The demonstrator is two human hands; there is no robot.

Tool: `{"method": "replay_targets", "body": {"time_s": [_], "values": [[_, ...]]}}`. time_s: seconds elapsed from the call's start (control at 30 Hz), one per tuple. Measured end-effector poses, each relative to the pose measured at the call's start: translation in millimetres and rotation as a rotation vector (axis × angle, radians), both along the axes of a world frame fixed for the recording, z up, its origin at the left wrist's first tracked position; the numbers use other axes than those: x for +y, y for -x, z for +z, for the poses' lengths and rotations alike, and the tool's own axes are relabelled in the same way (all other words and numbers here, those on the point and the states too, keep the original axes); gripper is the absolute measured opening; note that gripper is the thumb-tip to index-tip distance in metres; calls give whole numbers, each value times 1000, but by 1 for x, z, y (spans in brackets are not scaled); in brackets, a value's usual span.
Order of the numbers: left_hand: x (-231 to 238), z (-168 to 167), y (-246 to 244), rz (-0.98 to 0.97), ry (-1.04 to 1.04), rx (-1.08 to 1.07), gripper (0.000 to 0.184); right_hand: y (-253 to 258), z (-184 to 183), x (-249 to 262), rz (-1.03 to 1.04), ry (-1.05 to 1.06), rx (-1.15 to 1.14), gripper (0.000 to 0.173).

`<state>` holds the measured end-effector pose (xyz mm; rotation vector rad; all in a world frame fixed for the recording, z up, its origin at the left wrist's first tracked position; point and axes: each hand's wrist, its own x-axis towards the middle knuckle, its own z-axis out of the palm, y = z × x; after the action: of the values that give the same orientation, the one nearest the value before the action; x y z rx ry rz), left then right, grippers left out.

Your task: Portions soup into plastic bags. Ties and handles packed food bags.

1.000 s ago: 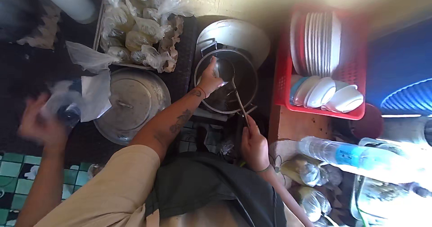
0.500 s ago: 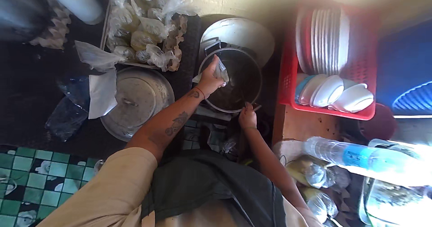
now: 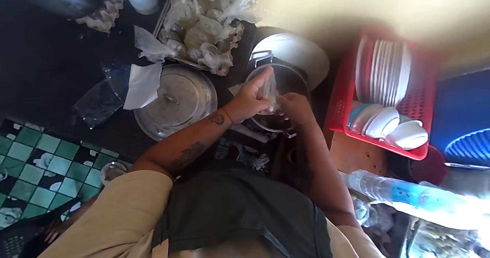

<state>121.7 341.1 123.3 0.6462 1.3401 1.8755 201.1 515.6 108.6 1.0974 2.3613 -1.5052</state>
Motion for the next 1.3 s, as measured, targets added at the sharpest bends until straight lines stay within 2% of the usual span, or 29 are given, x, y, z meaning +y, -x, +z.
{"method": "replay_targets", "body": {"time_s": [0.17, 0.3, 0.43, 0.53, 0.57, 0.6, 0.67, 0.7, 0.73, 0.8, 0.83, 0.87, 0.93, 1.0, 1.17, 1.2, 1.23, 1.3], "values": [[-42, 21, -1, 23, -46, -33, 91, -29, 42, -29, -6, -62, 339, 25], [-72, 27, 1, 102, -14, -50, 81, -24, 53, -52, 111, -155, 507, 31], [-107, 37, 5, 255, 161, 72, 60, -19, 63, -71, 228, 9, 611, 20], [-136, 48, 7, 348, 323, 245, 36, -10, 65, -81, 349, 98, 701, 6], [-146, 50, 7, 363, 352, 322, 26, -7, 67, -84, 435, 89, 710, 15], [-154, 52, 6, 373, 361, 409, 20, -5, 71, -86, 522, 53, 686, 36], [-170, 55, 4, 360, 354, 590, 19, -1, 82, -97, 651, -148, 549, 83], [-178, 59, 2, 319, 369, 663, 24, 1, 88, -105, 709, -291, 464, 92], [-186, 64, -1, 257, 402, 724, 33, 3, 93, -114, 757, -410, 400, 86], [-203, 70, -8, 163, 462, 898, 47, 4, 96, -129, 829, -551, 401, 41], [-212, 69, -12, 175, 460, 1023, 42, 3, 96, -133, 866, -586, 458, 19], [-221, 69, -16, 235, 436, 1168, 32, 1, 97, -136, 903, -591, 544, 7], [-238, 73, -23, 404, 367, 1418, 13, -2, 103, -144, 956, -533, 725, 9], [-251, 87, -27, 501, 288, 1516, 16, -5, 113, -155, 970, -398, 844, 13], [-256, 126, -33, 497, 9, 1349, 14, -8, 145, -181, 921, 93, 938, 11], [-253, 133, -34, 484, -26, 1327, 14, -7, 151, -184, 958, 203, 935, 16], [-250, 140, -35, 471, -47, 1318, 14, -6, 156, -188, 993, 292, 937, 31], [-244, 154, -37, 451, -77, 1325, 13, -6, 165, -199, 1035, 368, 923, 71]]}}
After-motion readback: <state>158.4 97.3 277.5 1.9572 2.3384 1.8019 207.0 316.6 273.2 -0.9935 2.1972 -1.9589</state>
